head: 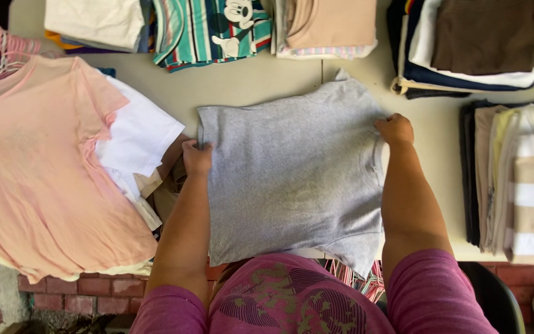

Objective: The person folds several garments on a table, including a striped shirt, a gray t-shirt, a pink t-shirt, and a white tank top. Each item is smoothed, folded into a compact rectangle, and stacked on the table.

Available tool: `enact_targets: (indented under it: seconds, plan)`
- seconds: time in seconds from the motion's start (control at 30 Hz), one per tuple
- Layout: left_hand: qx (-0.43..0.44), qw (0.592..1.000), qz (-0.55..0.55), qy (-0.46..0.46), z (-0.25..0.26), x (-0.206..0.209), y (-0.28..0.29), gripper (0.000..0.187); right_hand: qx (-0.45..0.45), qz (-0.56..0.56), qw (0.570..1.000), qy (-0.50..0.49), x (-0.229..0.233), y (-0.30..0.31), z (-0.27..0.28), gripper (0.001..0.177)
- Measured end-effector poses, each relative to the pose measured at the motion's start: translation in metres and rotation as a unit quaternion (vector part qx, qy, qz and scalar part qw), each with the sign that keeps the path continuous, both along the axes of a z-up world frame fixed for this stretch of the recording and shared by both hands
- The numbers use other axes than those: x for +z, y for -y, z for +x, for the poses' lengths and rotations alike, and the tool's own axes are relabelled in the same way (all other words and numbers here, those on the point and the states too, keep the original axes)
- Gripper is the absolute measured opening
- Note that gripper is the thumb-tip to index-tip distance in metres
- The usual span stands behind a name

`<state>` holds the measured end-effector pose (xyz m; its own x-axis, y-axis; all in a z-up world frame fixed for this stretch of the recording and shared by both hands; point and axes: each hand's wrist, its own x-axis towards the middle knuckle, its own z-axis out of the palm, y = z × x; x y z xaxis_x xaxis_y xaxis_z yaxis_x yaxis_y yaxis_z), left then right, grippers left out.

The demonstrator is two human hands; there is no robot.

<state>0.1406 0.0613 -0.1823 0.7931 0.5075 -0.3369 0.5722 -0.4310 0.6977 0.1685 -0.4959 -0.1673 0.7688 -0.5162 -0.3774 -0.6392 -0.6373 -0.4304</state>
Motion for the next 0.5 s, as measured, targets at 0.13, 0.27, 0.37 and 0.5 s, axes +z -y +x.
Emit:
enact_targets:
  seconds: [0.13, 0.27, 0.37, 0.5]
  plan:
    - [0.02, 0.977, -0.185, -0.107, 0.006, 0.015, 0.0, 0.044, -0.098, 0.229, 0.968, 0.029, 0.012, 0.012, -0.003, 0.038]
    - [0.046, 0.954, -0.246, -0.165, 0.007, 0.064, -0.016, 0.046, -0.102, 0.42, 0.891, 0.14, 0.052, 0.022, -0.03, 0.035]
    - [0.013, 0.928, -0.365, -0.078, 0.007, 0.103, -0.025, 0.047, -0.077, 0.556, 0.787, 0.257, 0.1, 0.041, -0.065, 0.042]
    - [-0.082, 0.86, -0.496, 0.085, 0.036, 0.172, -0.037, 0.05, -0.076, 0.483, 0.796, 0.356, 0.172, 0.058, -0.062, 0.035]
